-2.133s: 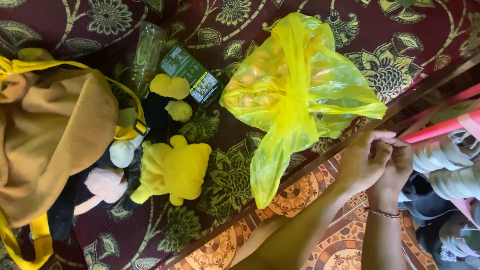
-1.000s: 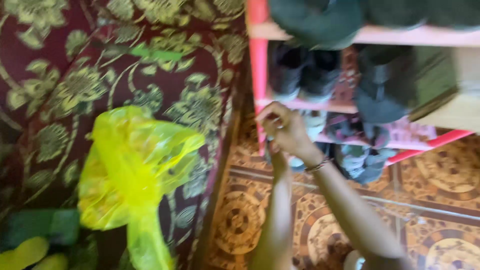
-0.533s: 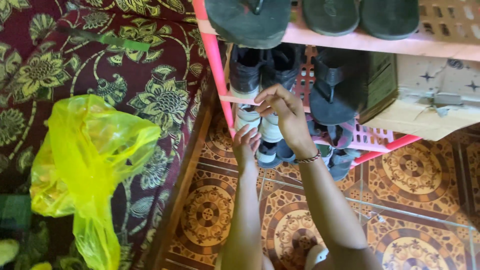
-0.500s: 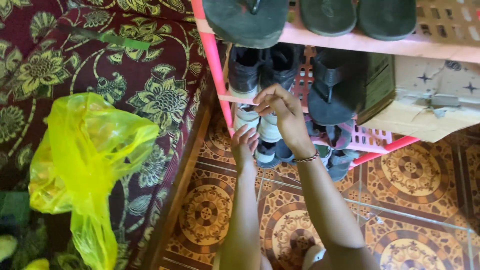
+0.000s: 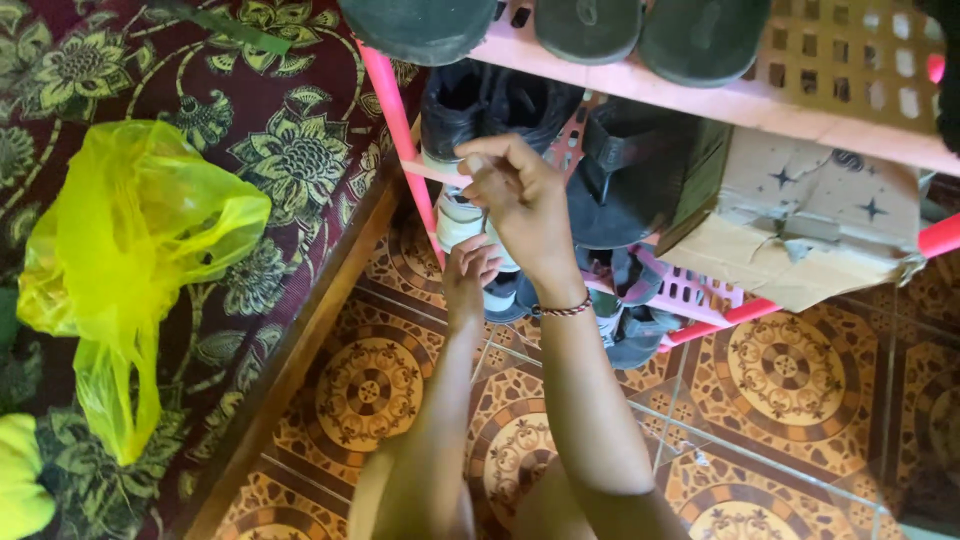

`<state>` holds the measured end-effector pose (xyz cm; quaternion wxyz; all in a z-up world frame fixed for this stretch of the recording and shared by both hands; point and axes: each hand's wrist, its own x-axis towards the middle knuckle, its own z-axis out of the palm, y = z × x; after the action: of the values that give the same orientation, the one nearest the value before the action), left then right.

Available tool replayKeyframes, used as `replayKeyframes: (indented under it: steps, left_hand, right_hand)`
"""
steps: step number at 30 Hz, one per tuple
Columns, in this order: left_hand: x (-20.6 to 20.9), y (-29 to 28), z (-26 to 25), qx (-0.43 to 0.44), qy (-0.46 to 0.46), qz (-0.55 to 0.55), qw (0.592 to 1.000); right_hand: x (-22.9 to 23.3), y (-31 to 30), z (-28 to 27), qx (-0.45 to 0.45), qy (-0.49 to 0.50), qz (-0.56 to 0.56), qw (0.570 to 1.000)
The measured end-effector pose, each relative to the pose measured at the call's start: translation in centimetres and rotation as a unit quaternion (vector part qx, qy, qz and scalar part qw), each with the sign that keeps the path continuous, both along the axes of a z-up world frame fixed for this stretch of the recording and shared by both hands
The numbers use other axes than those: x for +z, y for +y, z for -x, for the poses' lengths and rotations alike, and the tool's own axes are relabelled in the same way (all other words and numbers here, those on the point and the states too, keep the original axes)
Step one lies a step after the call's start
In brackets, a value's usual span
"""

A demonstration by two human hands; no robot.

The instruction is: Organizing and cleaning shoes on a plastic shoe rack.

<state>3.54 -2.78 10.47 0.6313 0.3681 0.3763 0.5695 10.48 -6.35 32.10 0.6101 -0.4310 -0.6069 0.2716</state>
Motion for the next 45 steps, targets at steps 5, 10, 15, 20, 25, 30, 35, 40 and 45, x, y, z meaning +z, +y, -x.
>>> replayKeyframes:
  steps: [5,10,15,20,25,30,35,40,45]
  left_hand:
    - [1.3,1.0,-0.1,0.002,0.004,-0.087,0.996]
    - [8.1,2.9,-0.2,-0.001,-0.028,-0.172,0.985]
    - [13.5,5.3,-1.5,0.012,0.031,-0.275,0.961]
    - [15.0,5.3,-1.2,-0.005,0.031,-0.276,0.961]
    - [15.4,6.1,-0.3,-0.029,0.021,-0.258,0.965]
    - [15.4,6.7,-0.3,-0.016,0.037,-0.275,0.961]
    - [16.6,6.6,1.3,0.092,0.217,-0.363,0.902]
    - [17.7,5.8,2.1,0.176,0.381,-0.441,0.793]
    - [15.9,7.2,2.2,0.156,0.44,-0.448,0.762]
  right_hand:
    - [-0.7,-1.2,-3.2,0.035,0.082,-0.015,0.996]
    - [-2.8,-0.1,-5.1,0.019,0.161,0.034,0.986]
    - [-2.8,0.2,-5.7,0.014,0.204,0.049,0.978]
    - [-3.1,1.0,-6.3,0.003,0.212,0.064,0.975]
    - [-2.1,0.4,-6.4,-0.015,0.198,0.054,0.979]
    - [-1.5,0.6,-8.2,-0.081,0.069,0.014,0.994]
    - [-1.1,-0.6,-10.4,-0.277,-0.196,-0.027,0.94]
    - [-3.2,-1.1,-11.6,-0.353,-0.329,-0.034,0.875]
    - [-4.4,-0.8,-10.7,-0.32,-0.258,0.113,0.905]
